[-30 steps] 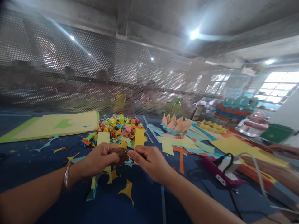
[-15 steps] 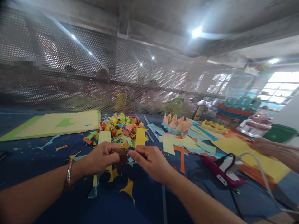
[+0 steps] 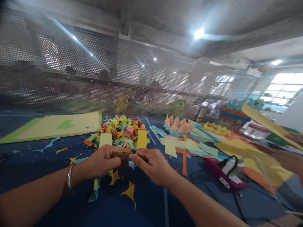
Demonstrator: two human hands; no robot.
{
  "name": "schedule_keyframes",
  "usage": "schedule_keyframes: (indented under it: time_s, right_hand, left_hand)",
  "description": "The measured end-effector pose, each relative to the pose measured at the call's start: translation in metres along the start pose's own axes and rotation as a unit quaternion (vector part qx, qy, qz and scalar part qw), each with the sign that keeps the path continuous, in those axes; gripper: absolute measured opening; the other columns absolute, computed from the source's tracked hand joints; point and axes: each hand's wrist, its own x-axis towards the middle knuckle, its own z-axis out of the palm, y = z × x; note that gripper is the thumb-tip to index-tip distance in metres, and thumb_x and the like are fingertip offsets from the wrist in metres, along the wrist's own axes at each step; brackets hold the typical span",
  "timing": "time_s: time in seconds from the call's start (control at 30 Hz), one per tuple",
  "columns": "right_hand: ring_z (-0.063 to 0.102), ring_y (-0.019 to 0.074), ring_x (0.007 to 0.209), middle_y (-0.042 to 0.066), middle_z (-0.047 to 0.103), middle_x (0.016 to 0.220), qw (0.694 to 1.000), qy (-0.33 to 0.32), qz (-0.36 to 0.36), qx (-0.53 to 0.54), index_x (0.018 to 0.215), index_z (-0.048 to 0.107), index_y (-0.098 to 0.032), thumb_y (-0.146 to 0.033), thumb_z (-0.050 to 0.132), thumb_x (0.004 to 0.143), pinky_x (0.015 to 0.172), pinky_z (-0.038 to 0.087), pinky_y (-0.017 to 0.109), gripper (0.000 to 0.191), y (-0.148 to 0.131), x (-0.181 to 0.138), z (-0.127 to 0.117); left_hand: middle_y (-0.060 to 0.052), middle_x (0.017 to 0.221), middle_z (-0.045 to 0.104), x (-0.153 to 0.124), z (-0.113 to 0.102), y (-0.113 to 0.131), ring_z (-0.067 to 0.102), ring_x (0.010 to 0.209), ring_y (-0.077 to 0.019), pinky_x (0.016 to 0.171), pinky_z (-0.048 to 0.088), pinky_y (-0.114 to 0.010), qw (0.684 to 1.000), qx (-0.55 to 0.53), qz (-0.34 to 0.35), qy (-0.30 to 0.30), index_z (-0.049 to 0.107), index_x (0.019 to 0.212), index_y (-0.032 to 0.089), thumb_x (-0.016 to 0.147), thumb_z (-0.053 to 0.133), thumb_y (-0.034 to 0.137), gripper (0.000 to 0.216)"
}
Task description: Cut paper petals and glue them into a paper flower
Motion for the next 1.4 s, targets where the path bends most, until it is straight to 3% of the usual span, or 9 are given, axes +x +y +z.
schedule_keyframes:
  time_s: [0.43, 0.63, 0.8, 1.0, 1.13, 1.27, 1.4]
  right_hand:
    - [0.031, 0.0111, 0.054, -0.005, 0.028, 0.058, 1.000, 0.010, 0.002, 0.008, 0.058, 0.032, -0.020, -0.049, 0.038, 0.091, 0.051, 0.025, 0.025, 0.044, 0.002, 0.001, 0.001]
    - [0.031, 0.0110, 0.055, -0.005, 0.034, 0.061, 0.994, 0.023, 0.024, 0.104, 0.067, 0.045, -0.019, -0.049, 0.049, 0.085, 0.050, 0.027, 0.024, 0.035, 0.001, 0.001, 0.006]
    - [0.037, 0.0100, 0.057, -0.004, 0.045, 0.066, 0.985, -0.001, 0.032, 0.169, 0.076, 0.049, -0.019, -0.036, 0.060, 0.080, 0.052, 0.031, 0.023, 0.021, -0.001, 0.000, 0.015]
    - [0.039, 0.0097, 0.057, -0.004, 0.043, 0.064, 0.982, 0.027, 0.020, 0.188, 0.074, 0.048, -0.018, -0.032, 0.056, 0.082, 0.053, 0.034, 0.023, 0.018, -0.003, 0.001, 0.012]
    - [0.039, 0.0103, 0.057, -0.003, 0.043, 0.065, 0.985, 0.058, 0.022, 0.160, 0.074, 0.049, -0.018, -0.034, 0.056, 0.082, 0.052, 0.035, 0.024, 0.019, 0.002, 0.000, 0.011]
    - [0.038, 0.0102, 0.057, -0.003, 0.042, 0.065, 0.986, 0.070, 0.021, 0.149, 0.076, 0.050, -0.019, -0.038, 0.056, 0.083, 0.051, 0.033, 0.023, 0.022, 0.005, 0.000, 0.010]
    - [0.035, 0.0102, 0.054, -0.004, 0.038, 0.063, 0.989, 0.075, 0.014, 0.127, 0.076, 0.051, -0.019, -0.045, 0.050, 0.086, 0.048, 0.032, 0.022, 0.028, 0.001, 0.000, 0.004]
  left_hand:
    - [0.006, 0.053, 0.039, 0.000, 0.003, 0.004, 0.030, 0.050, -0.0083, 0.048, 0.023, -0.023, 1.000, -0.008, -0.003, -0.019, 0.056, 0.060, 0.016, 0.064, 0.042, 0.016, 0.015]
    - [0.007, 0.053, 0.032, 0.001, 0.003, 0.004, 0.025, 0.050, -0.0083, 0.047, 0.020, -0.024, 1.000, -0.007, 0.006, -0.027, 0.050, 0.057, 0.017, 0.067, 0.042, 0.017, 0.013]
    - [0.008, 0.052, 0.028, 0.000, 0.005, 0.001, 0.019, 0.048, -0.0084, 0.045, 0.016, -0.026, 0.998, -0.032, -0.021, -0.040, 0.041, 0.054, 0.019, 0.067, 0.044, 0.018, 0.014]
    - [0.005, 0.055, 0.039, 0.003, 0.008, 0.000, 0.033, 0.052, -0.0088, 0.051, 0.026, -0.025, 0.996, -0.083, 0.003, 0.023, 0.050, 0.053, 0.017, 0.067, 0.052, 0.021, 0.015]
    - [0.002, 0.064, 0.049, 0.001, 0.014, 0.005, 0.045, 0.062, -0.0101, 0.058, 0.036, -0.024, 0.986, -0.132, -0.008, 0.099, 0.062, 0.067, 0.015, 0.070, 0.060, 0.028, 0.013]
    - [0.001, 0.068, 0.054, -0.001, 0.018, 0.009, 0.048, 0.062, -0.0104, 0.056, 0.039, -0.022, 0.982, -0.160, -0.028, 0.099, 0.066, 0.082, 0.017, 0.075, 0.058, 0.032, 0.019]
    - [0.001, 0.064, 0.055, 0.000, 0.017, 0.005, 0.047, 0.059, -0.0097, 0.056, 0.041, -0.023, 0.987, -0.125, 0.002, 0.105, 0.065, 0.073, 0.015, 0.076, 0.058, 0.029, 0.016]
